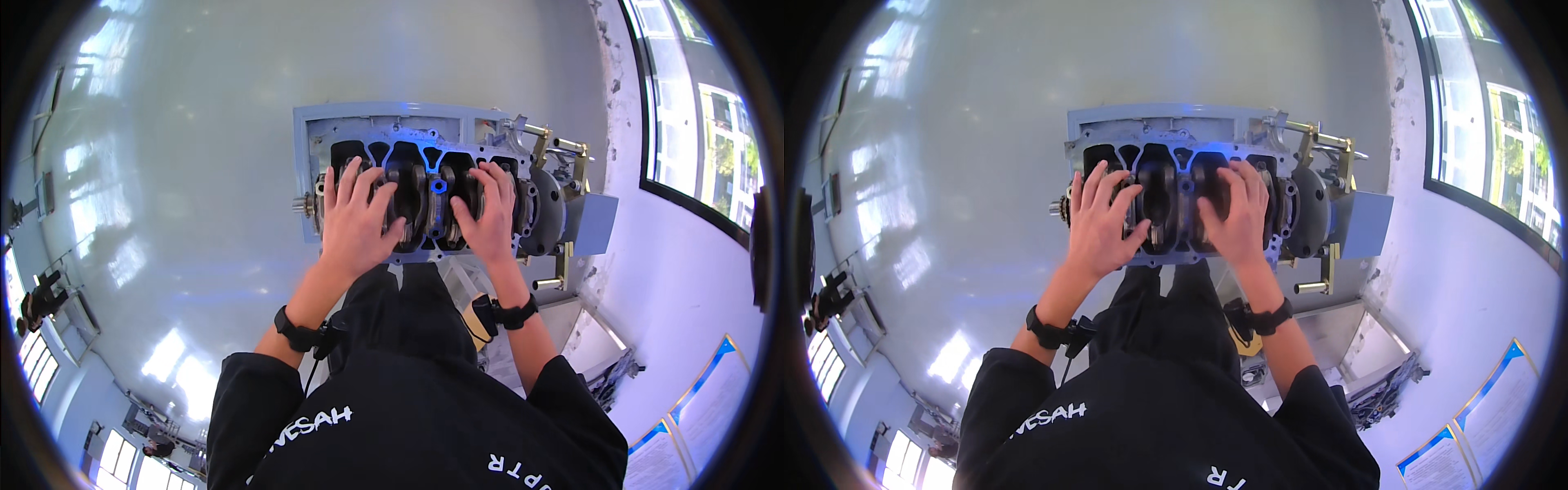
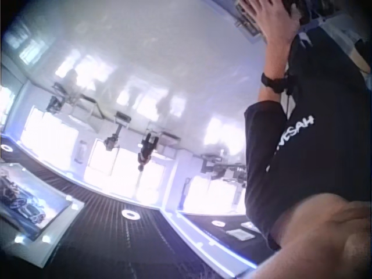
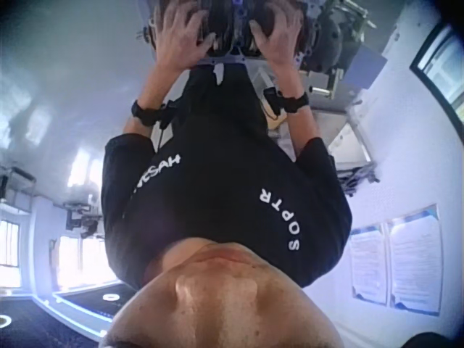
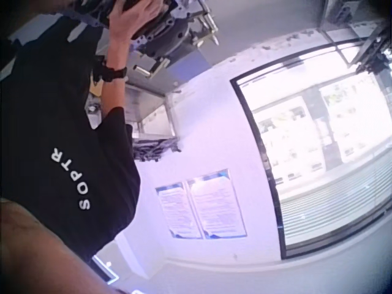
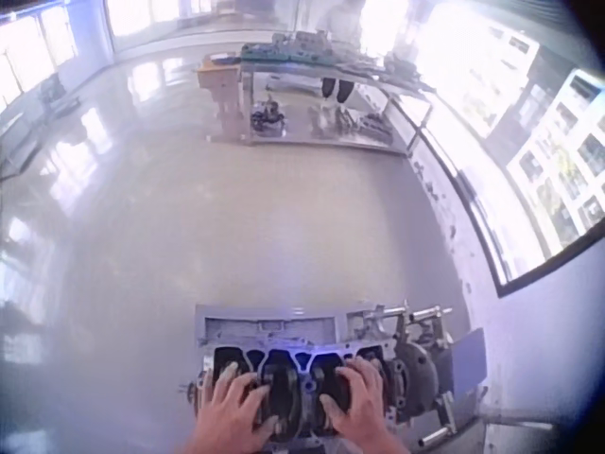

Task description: The person assembles internal engine components by hand and using a tool. The person picks up a connecting rod, aligns it onto the crankshaft within the engine block, and uses a handheld tool to fasten a component. The person then moves to a tool kit to retrieve bolts, returns to the engine block, and inserts the bolts into the crankshaft assembly by hand.

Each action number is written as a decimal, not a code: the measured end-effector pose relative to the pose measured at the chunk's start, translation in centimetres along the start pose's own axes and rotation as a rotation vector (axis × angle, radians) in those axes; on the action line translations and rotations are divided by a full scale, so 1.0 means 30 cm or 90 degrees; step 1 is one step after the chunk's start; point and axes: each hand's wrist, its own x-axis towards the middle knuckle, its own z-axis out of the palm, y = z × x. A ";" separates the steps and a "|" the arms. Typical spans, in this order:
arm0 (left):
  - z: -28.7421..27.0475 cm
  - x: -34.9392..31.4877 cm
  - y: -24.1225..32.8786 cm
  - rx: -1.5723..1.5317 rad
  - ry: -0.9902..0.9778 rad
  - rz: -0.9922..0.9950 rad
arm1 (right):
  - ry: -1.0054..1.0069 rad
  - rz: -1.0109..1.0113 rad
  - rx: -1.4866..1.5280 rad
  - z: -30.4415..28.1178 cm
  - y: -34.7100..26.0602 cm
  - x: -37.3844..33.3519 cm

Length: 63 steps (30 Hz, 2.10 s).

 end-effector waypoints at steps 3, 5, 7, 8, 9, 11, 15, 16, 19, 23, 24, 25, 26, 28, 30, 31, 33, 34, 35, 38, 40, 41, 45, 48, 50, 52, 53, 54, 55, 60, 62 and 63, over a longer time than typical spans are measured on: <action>0.023 0.021 0.027 0.035 -0.083 -0.024 | -0.035 0.010 -0.019 0.002 0.008 -0.024; 0.034 0.034 0.048 0.038 -0.102 -0.024 | -0.052 0.019 -0.002 0.005 -0.008 -0.022; 0.042 0.048 0.078 0.047 -0.125 -0.028 | -0.058 0.032 0.003 0.014 -0.006 -0.026; 0.047 0.057 0.091 0.051 -0.137 -0.045 | -0.064 0.045 0.006 0.014 -0.007 -0.023; 0.052 0.064 0.102 0.055 -0.147 -0.063 | -0.072 0.057 0.010 0.013 -0.008 -0.020; 0.073 0.076 0.109 0.059 -0.160 -0.068 | -0.073 0.069 0.012 0.005 0.003 -0.018; 0.100 0.101 0.103 0.079 -0.162 -0.090 | -0.078 0.085 0.032 -0.003 0.018 0.011; 0.106 0.102 0.097 0.077 -0.166 -0.101 | -0.085 0.090 0.037 0.000 0.021 0.016; 0.110 0.111 0.097 0.087 -0.195 -0.119 | -0.121 0.094 0.052 0.015 0.042 0.019; 0.120 0.123 0.108 0.116 -0.239 -0.138 | -0.166 0.100 0.051 0.005 0.042 0.046; 0.120 0.123 0.107 0.116 -0.242 -0.139 | -0.174 0.119 0.040 0.007 0.033 0.050; 0.125 0.123 0.104 0.124 -0.255 -0.143 | -0.181 0.137 0.028 0.011 0.029 0.052; 0.128 0.123 0.103 0.132 -0.269 -0.147 | -0.182 0.139 0.029 0.013 0.028 0.053; 0.125 0.129 0.106 0.127 -0.276 -0.151 | -0.194 0.135 0.016 0.015 0.025 0.053; 0.123 0.131 0.108 0.121 -0.284 -0.156 | -0.197 0.137 0.016 0.011 0.018 0.056; 0.124 0.133 0.108 0.114 -0.283 -0.158 | -0.198 0.139 0.015 0.010 0.017 0.058; 0.124 0.137 0.108 0.107 -0.284 -0.160 | -0.195 0.146 0.016 0.014 0.021 0.055; 0.123 0.137 0.108 0.100 -0.284 -0.161 | -0.192 0.151 0.020 0.016 0.021 0.055; 0.122 0.138 0.108 0.093 -0.283 -0.162 | -0.192 0.152 0.020 0.016 0.022 0.056; 0.124 0.142 0.108 0.084 -0.280 -0.167 | -0.193 0.158 0.018 0.018 0.019 0.060; 0.130 0.139 0.107 0.085 -0.273 -0.167 | -0.185 0.174 0.015 0.019 0.011 0.060; 0.132 0.137 0.109 0.088 -0.264 -0.168 | -0.185 0.175 0.014 0.017 0.004 0.062; 0.142 0.146 0.120 0.076 -0.225 -0.160 | -0.201 0.185 -0.014 0.016 -0.008 0.073; 0.155 0.153 0.121 0.089 -0.219 -0.169 | -0.196 0.188 -0.022 0.016 -0.016 0.071; 0.158 0.147 0.129 0.064 -0.207 -0.187 | -0.197 0.188 -0.027 0.016 -0.019 0.066; 0.145 0.164 0.135 0.082 -0.236 -0.204 | -0.193 0.181 -0.028 0.023 -0.017 0.070; 0.141 0.170 0.136 0.101 -0.269 -0.220 | -0.197 0.179 -0.028 0.026 -0.014 0.070; 0.147 0.165 0.134 0.106 -0.268 -0.212 | -0.192 0.172 -0.020 0.029 -0.006 0.068; 0.152 0.159 0.130 0.107 -0.265 -0.214 | -0.184 0.163 -0.012 0.034 0.001 0.072; 0.168 0.153 0.136 0.078 -0.237 -0.215 | -0.215 0.168 -0.032 0.039 0.012 0.058; 0.171 0.162 0.137 0.087 -0.248 -0.233 | -0.209 0.161 -0.039 0.041 0.014 0.058; 0.177 0.152 0.139 0.089 -0.249 -0.234 | -0.201 0.154 -0.047 0.039 0.011 0.053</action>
